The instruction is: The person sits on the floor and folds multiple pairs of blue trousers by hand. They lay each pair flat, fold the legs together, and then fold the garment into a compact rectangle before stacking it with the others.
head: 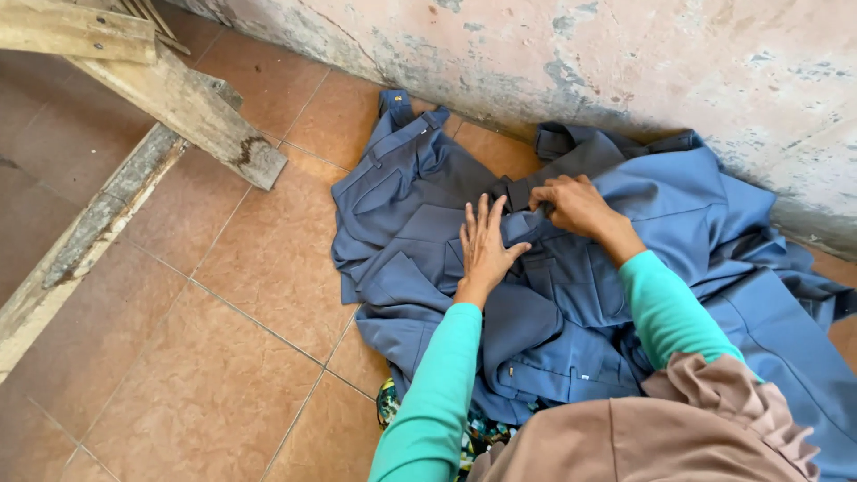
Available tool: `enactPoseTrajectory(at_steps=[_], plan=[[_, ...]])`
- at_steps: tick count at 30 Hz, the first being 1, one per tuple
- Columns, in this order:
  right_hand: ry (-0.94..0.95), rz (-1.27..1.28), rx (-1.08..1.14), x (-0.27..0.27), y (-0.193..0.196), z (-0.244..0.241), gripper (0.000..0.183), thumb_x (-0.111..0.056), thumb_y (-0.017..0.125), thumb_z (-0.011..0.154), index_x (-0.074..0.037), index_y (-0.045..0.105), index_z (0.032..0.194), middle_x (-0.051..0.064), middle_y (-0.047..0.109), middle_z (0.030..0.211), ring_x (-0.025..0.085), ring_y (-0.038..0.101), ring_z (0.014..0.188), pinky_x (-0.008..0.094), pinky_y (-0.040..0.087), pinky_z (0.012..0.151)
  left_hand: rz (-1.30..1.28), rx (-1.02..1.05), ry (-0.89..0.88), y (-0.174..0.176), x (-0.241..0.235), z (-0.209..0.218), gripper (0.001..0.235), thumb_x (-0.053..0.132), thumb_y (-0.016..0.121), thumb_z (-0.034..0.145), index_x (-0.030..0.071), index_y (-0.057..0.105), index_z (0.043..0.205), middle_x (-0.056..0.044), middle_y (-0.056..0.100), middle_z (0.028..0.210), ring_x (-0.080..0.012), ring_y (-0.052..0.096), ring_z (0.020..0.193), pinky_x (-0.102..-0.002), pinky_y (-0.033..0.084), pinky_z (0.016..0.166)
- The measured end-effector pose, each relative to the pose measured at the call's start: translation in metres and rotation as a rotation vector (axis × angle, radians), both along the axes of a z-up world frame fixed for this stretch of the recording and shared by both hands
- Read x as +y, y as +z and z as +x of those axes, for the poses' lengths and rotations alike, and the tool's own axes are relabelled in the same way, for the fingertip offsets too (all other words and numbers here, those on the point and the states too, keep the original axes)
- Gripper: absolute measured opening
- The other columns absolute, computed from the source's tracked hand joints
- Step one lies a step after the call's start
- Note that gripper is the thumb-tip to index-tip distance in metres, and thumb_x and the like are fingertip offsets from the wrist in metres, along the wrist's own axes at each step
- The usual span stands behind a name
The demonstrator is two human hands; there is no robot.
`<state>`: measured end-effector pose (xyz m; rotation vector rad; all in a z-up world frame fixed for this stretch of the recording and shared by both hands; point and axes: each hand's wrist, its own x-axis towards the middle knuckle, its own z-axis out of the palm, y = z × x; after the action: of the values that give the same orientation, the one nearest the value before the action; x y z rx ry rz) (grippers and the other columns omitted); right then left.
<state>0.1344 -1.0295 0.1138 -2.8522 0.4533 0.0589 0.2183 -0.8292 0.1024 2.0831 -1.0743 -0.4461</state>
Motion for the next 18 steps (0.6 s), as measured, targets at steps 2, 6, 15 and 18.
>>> enactPoseTrajectory(at_steps=[2, 6, 15, 18], plan=[[0.033, 0.023, 0.011, 0.026, 0.032, -0.009, 0.018, -0.009, 0.066, 0.084, -0.023, 0.070, 0.095, 0.006, 0.068, 0.093, 0.032, 0.065, 0.103, 0.051, 0.050, 0.091, 0.061, -0.016, -0.083, -0.019, -0.004, 0.007, 0.077, 0.033, 0.083, 0.080, 0.020, 0.045, 0.146, -0.017, 0.032, 0.163, -0.0492, 0.014, 0.154, -0.073, 0.014, 0.117], [0.011, 0.119, 0.180, 0.062, 0.085, -0.017, 0.027, -0.018, 0.078, 0.081, -0.022, 0.063, 0.103, 0.002, 0.066, 0.102, 0.030, 0.065, 0.110, 0.052, 0.056, 0.090, 0.117, -0.025, -0.136, -0.034, 0.008, 0.019, 0.037, 0.041, 0.078, 0.083, 0.022, 0.068, 0.112, -0.017, 0.075, 0.104, -0.0458, 0.069, 0.105, -0.056, 0.054, 0.091], [-0.060, -0.014, 0.563, 0.061, 0.091, -0.030, 0.039, -0.041, 0.081, 0.077, -0.041, 0.076, 0.116, -0.002, 0.080, 0.111, 0.024, 0.072, 0.117, 0.048, 0.058, 0.096, 0.203, 0.009, -0.013, -0.005, 0.112, 0.032, 0.032, 0.037, 0.078, 0.085, 0.031, 0.070, 0.116, -0.011, 0.078, 0.101, -0.0397, 0.073, 0.104, -0.051, 0.056, 0.090], [-0.094, -0.069, 0.566, 0.051, 0.071, -0.034, 0.035, -0.042, 0.086, 0.074, -0.035, 0.081, 0.108, -0.001, 0.081, 0.098, 0.024, 0.076, 0.103, 0.045, 0.058, 0.088, 0.328, -0.348, 0.094, -0.033, 0.147, 0.084, 0.047, 0.028, 0.075, 0.084, 0.050, 0.062, 0.123, 0.001, 0.079, 0.094, -0.0267, 0.076, 0.097, -0.044, 0.057, 0.090]])
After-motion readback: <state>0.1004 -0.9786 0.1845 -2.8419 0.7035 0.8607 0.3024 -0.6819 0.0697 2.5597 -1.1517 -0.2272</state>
